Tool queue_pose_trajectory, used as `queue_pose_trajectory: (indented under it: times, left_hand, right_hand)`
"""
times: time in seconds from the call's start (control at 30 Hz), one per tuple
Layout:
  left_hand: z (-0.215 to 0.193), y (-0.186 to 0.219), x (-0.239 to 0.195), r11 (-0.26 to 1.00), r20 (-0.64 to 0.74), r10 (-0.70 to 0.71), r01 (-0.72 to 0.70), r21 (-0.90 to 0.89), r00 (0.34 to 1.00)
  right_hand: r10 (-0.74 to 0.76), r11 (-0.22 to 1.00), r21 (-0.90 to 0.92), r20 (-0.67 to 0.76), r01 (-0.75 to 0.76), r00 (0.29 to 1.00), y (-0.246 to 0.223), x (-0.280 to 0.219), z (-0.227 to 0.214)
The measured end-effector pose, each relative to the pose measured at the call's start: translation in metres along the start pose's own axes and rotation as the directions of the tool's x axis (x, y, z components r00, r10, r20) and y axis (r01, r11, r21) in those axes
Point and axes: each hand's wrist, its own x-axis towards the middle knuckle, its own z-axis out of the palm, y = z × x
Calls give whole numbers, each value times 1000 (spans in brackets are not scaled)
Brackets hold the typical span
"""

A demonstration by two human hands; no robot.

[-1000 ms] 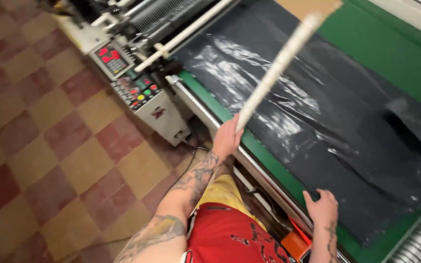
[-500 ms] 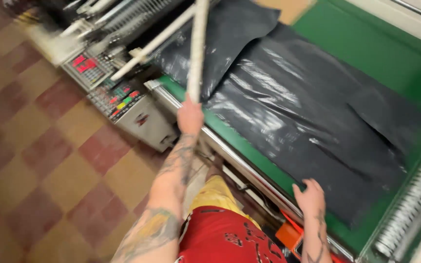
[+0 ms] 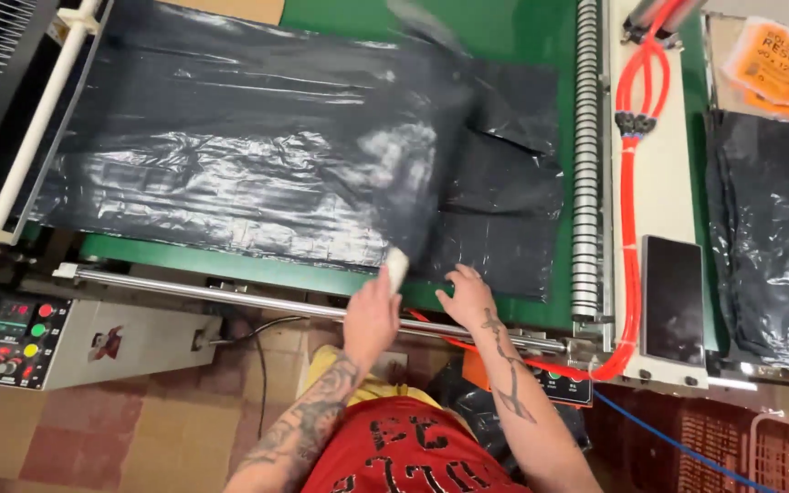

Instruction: Using a long white tube to flatten and smooth out black plastic film on a moving conveyor belt.

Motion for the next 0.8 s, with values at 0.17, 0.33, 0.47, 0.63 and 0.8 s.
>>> queue_pose_trajectory:
  times: [0.17,0.33,0.47,0.63,0.8]
  left_hand:
    - [2,-18,-1,991,17,119,-118,-58,993]
    - [-1,-74,-2,995,26,92,-90,-52,995]
    - [-38,-141,-1,995,-143,-96,98,10,985]
    - [-79,-230,-9,938,-406,-323,347,-15,855]
    - [-99,-268,3,737,-417,-656,654,-171,629]
  right_hand:
    - [11,1000,25,-16,-10,1000,-8,-6,-9]
    - [21,987,158,-29,-17,999,-24,-25,-30]
    - [11,993,118,-167,9,986,-16,-19,-13]
    - [-165,985,8,-282,175,945,-2,-2,10]
    - [43,997,-71,32,-41,999,2,16,13]
